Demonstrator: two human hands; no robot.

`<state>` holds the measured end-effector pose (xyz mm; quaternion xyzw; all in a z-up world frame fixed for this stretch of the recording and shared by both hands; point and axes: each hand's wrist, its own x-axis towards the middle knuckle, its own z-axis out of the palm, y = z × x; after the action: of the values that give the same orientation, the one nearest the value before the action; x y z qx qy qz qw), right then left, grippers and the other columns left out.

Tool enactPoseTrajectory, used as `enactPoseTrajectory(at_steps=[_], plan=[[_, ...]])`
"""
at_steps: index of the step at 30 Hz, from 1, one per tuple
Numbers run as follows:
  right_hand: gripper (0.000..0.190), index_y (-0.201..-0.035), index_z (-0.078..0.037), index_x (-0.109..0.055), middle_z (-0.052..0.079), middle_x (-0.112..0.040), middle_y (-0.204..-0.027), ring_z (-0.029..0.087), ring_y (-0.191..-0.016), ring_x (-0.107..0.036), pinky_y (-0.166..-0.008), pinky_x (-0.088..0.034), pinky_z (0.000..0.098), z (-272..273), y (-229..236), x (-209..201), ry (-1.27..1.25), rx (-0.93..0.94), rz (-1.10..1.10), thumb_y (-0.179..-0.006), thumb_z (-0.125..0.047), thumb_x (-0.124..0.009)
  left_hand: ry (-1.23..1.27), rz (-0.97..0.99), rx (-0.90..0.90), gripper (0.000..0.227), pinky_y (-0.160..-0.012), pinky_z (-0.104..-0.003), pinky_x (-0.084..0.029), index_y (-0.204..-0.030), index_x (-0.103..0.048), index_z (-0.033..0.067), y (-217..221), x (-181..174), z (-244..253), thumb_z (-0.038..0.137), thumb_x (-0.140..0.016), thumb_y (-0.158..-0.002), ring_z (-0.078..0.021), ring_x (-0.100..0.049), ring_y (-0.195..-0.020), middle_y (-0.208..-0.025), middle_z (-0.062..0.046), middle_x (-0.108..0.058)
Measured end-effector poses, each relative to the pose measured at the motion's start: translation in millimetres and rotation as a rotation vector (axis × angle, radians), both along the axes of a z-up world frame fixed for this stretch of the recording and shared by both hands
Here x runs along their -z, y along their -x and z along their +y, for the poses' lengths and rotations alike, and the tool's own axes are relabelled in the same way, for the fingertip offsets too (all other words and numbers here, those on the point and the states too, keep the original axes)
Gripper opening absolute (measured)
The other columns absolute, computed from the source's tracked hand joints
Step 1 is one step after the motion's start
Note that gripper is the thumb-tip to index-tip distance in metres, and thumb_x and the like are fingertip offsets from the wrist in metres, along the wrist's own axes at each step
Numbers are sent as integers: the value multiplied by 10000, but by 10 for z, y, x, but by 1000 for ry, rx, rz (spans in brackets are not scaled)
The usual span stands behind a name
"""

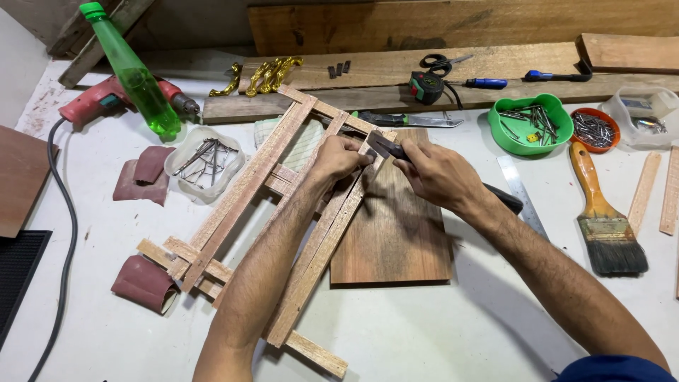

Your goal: The person assembles a small wooden lattice frame on a workbench, positioning thin wood slats across a frame and hammering nails to fasten them. They pick nails from containers, mark positions with a pencil, hammer the nails in, then set the frame aside and sort through loose wood strips on the bench.

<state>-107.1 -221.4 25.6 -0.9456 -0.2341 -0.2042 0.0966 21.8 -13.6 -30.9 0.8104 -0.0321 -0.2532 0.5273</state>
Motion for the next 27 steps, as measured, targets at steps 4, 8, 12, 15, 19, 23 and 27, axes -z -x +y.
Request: enactPoseTrajectory(at_steps=[4, 8, 12, 15, 19, 23, 27], plan=[[333, -1148, -33, -608, 97, -612, -646, 230, -491, -585, -401, -498, 392, -1, -81, 53, 97, 152, 250, -1050, -348, -571, -40, -99, 20, 149, -629, -294, -549, -919, -816, 105, -75, 148, -24, 118, -865, -778, -79, -662, -653, -811, -37, -779], [324, -1102, -8, -599, 108, -615, -693, 223, -508, -585, -412, -492, 385, 38, -46, -18, 4, 74, 111, -1052, -328, -584, 19, -27, -4, 132, -582, -306, -538, -907, -814, 74, -3, 30, -6, 127, -854, -794, -97, -651, -613, -794, -59, -781], [323, -1068, -10, -594, 104, -610, -674, 221, -507, -606, -425, -502, 376, -15, -103, 129, 44, 113, 199, -1056, -333, -590, 3, -85, 18, 128, -601, -289, -528, -887, -817, 52, -109, 228, -23, 144, -863, -812, -76, -624, -630, -804, -48, -778], [321, -1089, -2, -596, 103, -608, -647, 234, -506, -608, -410, -500, 391, 40, -47, -25, 76, 121, 168, -1047, -320, -589, 24, -7, 17, 111, -558, -301, -526, -884, -812, 87, -67, 102, -18, 160, -837, -804, -81, -632, -582, -763, -37, -779], [334, -1120, 25, -593, 115, -604, -653, 236, -511, -601, -409, -509, 382, 46, -14, 45, 24, 61, 81, -1044, -300, -595, 7, -49, -12, 148, -564, -296, -505, -880, -803, 46, -48, 102, -16, 138, -880, -793, -92, -622, -589, -771, -56, -767], [305, -1067, 2, -594, 120, -610, -665, 246, -537, -611, -449, -525, 407, 22, -43, 35, 40, 155, 193, -1066, -303, -587, 8, -72, 15, 128, -585, -295, -537, -917, -826, 83, -64, 136, -21, 134, -849, -802, -88, -652, -618, -791, -51, -785], [316, -1120, 26, -591, 166, -647, -788, 284, -598, -629, -494, -538, 423, 18, 11, 23, -121, 58, 30, -1047, -282, -589, 1, -24, -8, 147, -670, -341, -573, -927, -813, 72, 51, -74, -11, 121, -855, -795, -128, -683, -684, -826, -71, -785]])
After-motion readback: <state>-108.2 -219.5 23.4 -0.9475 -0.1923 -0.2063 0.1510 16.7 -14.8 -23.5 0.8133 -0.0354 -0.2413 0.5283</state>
